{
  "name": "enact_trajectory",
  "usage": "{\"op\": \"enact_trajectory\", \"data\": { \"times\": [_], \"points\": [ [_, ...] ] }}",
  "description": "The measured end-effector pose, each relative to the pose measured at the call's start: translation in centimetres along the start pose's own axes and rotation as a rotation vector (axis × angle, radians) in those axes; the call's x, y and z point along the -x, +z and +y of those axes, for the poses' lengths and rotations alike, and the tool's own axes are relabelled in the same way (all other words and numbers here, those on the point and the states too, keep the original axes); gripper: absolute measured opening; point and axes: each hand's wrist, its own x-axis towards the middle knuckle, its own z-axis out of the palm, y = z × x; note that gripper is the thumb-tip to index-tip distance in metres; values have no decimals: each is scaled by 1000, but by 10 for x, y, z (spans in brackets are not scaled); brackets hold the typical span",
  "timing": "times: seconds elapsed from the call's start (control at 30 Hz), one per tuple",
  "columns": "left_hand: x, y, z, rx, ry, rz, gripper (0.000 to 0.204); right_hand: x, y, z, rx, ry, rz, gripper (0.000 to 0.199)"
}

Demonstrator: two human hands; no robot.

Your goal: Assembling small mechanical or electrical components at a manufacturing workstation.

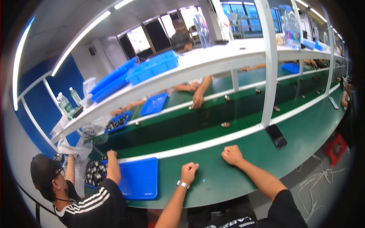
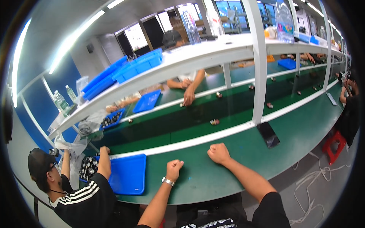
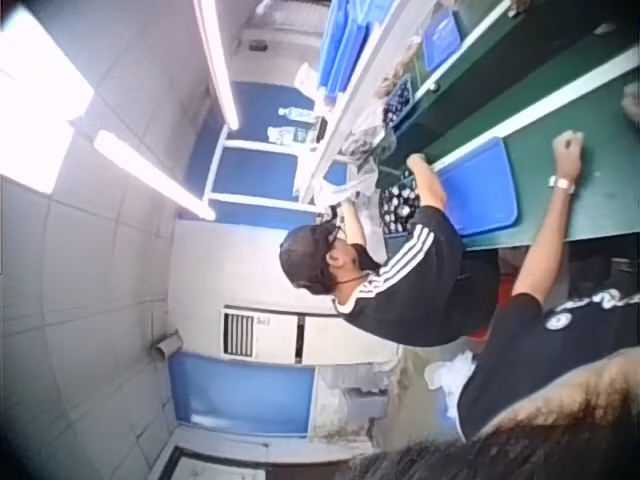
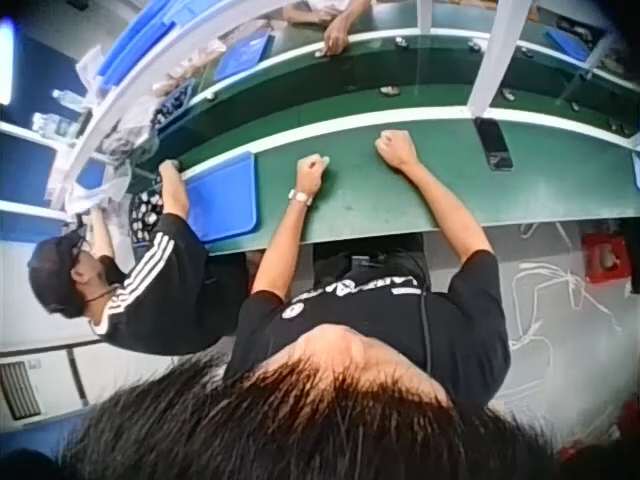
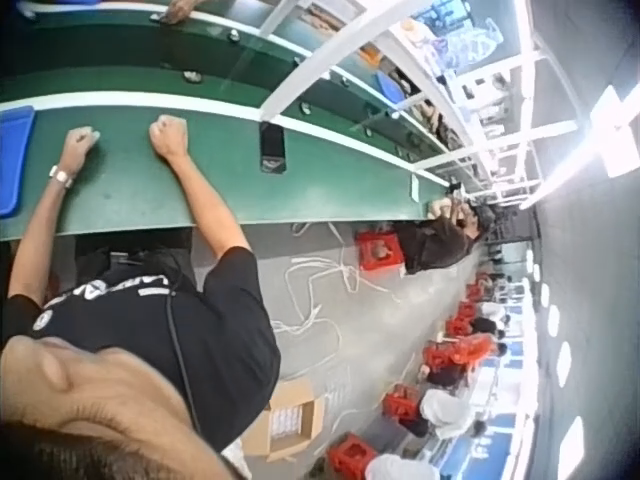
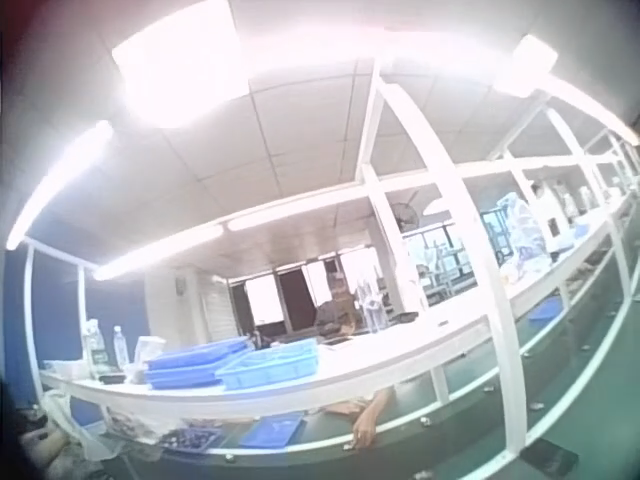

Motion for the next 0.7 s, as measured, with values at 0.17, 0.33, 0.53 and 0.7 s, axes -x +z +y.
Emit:
{"op": "enact_trajectory", "data": {
  "times": [0.17,0.33,0.53,0.7],
  "points": [
    [-14,-18,32,-170,69,-93,44,-2,-13,-12,-116,-68,-112,34],
    [-37,-27,43,-237,190,-147,43,-17,1,-30,-191,-134,-146,37],
    [-41,-20,4,-223,183,-91,43,-20,42,-15,-239,-157,-171,37],
    [-45,-21,1,-323,262,-146,41,-12,46,-23,-190,-193,-309,32]
  ]
}}
